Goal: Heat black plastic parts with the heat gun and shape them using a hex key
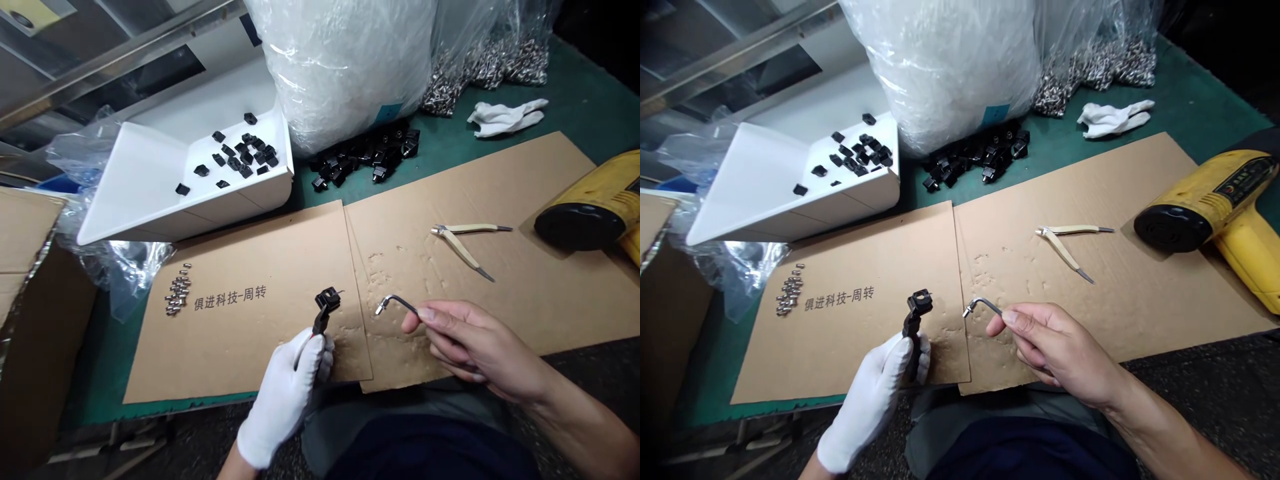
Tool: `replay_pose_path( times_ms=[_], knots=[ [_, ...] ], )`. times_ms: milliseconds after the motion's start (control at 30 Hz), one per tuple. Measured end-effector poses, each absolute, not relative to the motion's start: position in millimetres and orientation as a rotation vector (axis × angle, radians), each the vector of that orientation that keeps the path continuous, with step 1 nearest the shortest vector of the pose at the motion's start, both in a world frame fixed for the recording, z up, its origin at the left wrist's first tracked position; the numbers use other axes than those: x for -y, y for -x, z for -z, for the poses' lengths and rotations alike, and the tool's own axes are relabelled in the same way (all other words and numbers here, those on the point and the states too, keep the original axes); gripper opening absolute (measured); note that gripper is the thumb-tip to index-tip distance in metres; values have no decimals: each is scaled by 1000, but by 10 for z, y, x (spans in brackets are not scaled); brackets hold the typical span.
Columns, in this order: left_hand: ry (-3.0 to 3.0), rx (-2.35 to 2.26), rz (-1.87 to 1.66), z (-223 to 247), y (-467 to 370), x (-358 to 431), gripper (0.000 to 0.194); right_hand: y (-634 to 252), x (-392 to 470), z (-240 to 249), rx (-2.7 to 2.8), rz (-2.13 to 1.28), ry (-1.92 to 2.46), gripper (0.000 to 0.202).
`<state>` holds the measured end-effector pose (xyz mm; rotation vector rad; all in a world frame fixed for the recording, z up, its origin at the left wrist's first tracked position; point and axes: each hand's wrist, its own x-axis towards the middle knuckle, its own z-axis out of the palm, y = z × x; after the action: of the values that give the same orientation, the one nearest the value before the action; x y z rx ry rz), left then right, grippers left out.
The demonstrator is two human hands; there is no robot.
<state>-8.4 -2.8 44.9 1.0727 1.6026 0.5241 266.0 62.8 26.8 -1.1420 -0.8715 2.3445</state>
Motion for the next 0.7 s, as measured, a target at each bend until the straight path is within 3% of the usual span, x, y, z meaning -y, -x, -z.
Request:
replay_pose_path(
  times_ms=[700],
  knots=[
    [-980,-1615,-598,-428,59,43,48,-2656,-598,-273,650,-2359,1149,34]
  ],
)
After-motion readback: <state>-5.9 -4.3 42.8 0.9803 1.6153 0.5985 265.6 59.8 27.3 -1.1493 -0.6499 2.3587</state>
